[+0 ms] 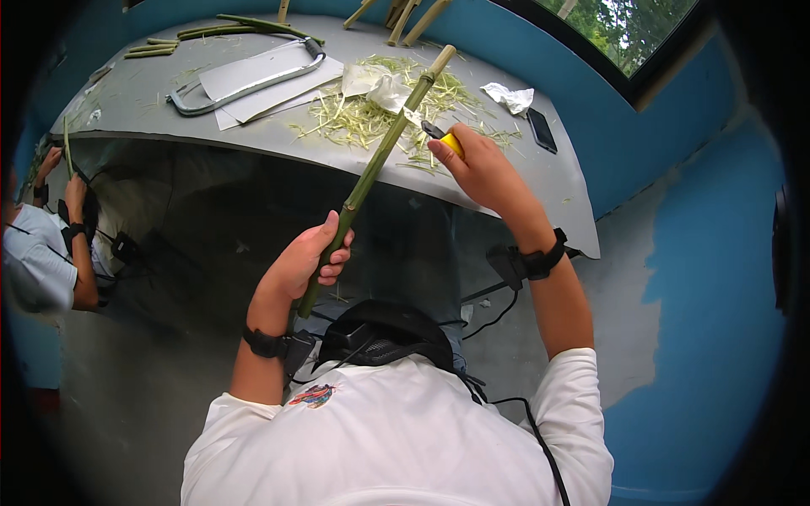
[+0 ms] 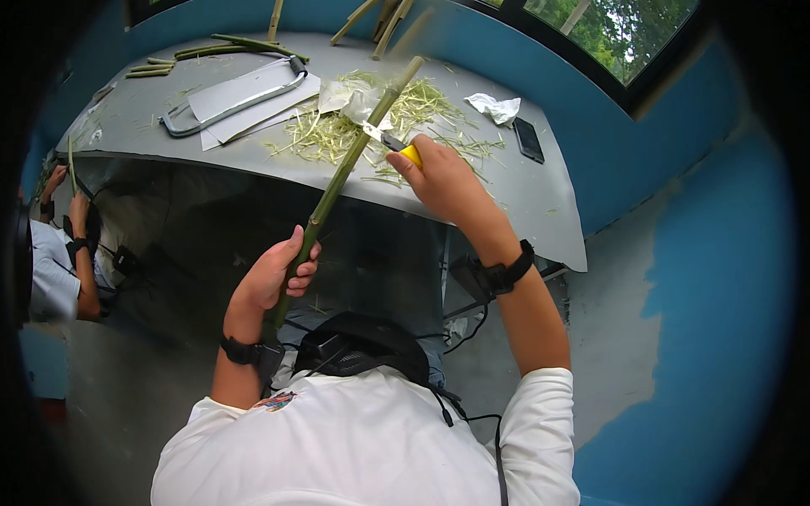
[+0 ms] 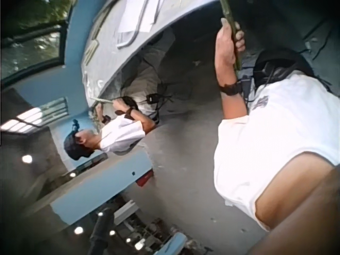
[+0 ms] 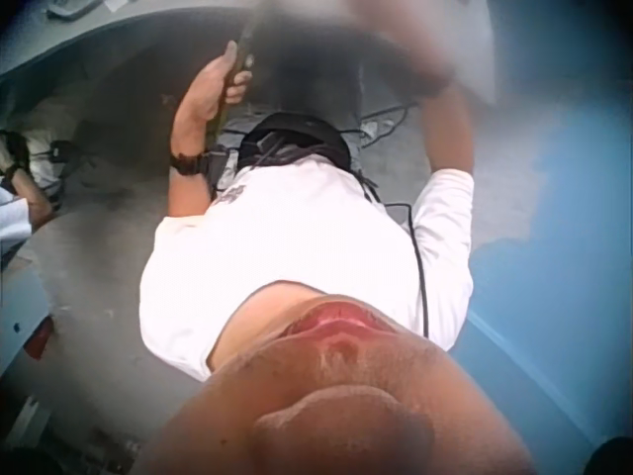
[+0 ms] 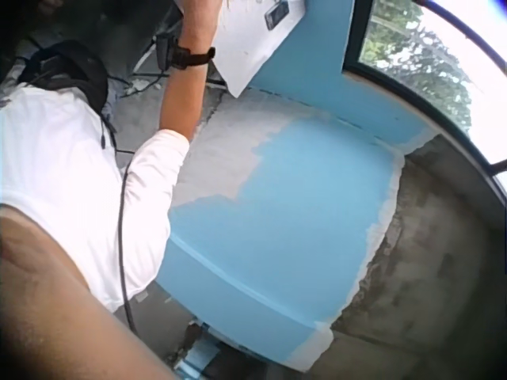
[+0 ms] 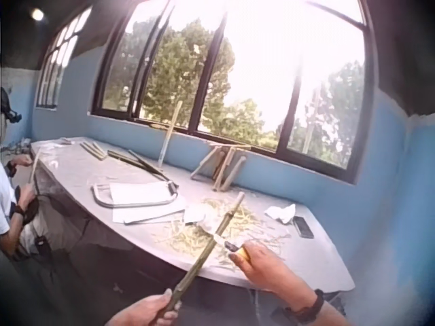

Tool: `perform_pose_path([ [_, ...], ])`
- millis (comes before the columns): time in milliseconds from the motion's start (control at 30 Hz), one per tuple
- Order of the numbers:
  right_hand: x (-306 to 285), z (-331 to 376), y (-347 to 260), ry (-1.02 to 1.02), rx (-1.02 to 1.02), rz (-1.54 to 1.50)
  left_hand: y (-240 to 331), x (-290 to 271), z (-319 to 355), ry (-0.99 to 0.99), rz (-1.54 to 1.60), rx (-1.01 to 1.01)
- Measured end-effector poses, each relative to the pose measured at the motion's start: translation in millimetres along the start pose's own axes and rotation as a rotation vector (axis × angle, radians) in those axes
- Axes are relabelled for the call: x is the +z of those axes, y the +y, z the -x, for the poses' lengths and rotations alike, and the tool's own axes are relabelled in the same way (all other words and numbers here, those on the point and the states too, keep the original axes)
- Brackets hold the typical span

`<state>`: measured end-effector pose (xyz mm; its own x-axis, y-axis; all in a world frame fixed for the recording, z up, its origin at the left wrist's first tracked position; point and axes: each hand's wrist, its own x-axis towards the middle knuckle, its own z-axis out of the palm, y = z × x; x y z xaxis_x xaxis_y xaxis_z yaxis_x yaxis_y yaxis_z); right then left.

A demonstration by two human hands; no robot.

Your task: Scraping the outer green layer of a bamboo stalk using a hand knife tool.

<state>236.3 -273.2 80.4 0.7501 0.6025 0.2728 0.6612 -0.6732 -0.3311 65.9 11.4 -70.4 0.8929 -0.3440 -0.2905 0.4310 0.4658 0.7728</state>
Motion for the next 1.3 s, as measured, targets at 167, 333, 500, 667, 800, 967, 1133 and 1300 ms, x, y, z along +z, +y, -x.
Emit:
perform_pose_path([
  [167,15,1,-14,-0.082,-0.084,0.119,5,7,0,0.002,-0.031,0.018],
  [333,19,-4,-38,-0.16,-0.014,0.239,20,11,5,0.002,-0.105,0.081],
  [500,32,-11,-29,-0.136,0.036,0.2,18,16,8,0.052,-0.157,0.091],
  [667,46,-3,-17,-0.031,-0.022,0.231,9,39,8,0.168,-0.168,0.112],
  [800,55,4,-11,0.075,-0.058,0.259,11,46,11,0.224,-0.231,0.112],
  [967,55,8,-3,0.155,-0.045,0.249,17,56,21,0.268,-0.328,0.096],
  [1133,54,13,1,0.169,-0.038,0.243,12,62,27,0.284,-0.347,0.08],
  [1300,56,17,9,0.211,-0.044,0.226,4,66,38,0.294,-0.357,0.059],
])
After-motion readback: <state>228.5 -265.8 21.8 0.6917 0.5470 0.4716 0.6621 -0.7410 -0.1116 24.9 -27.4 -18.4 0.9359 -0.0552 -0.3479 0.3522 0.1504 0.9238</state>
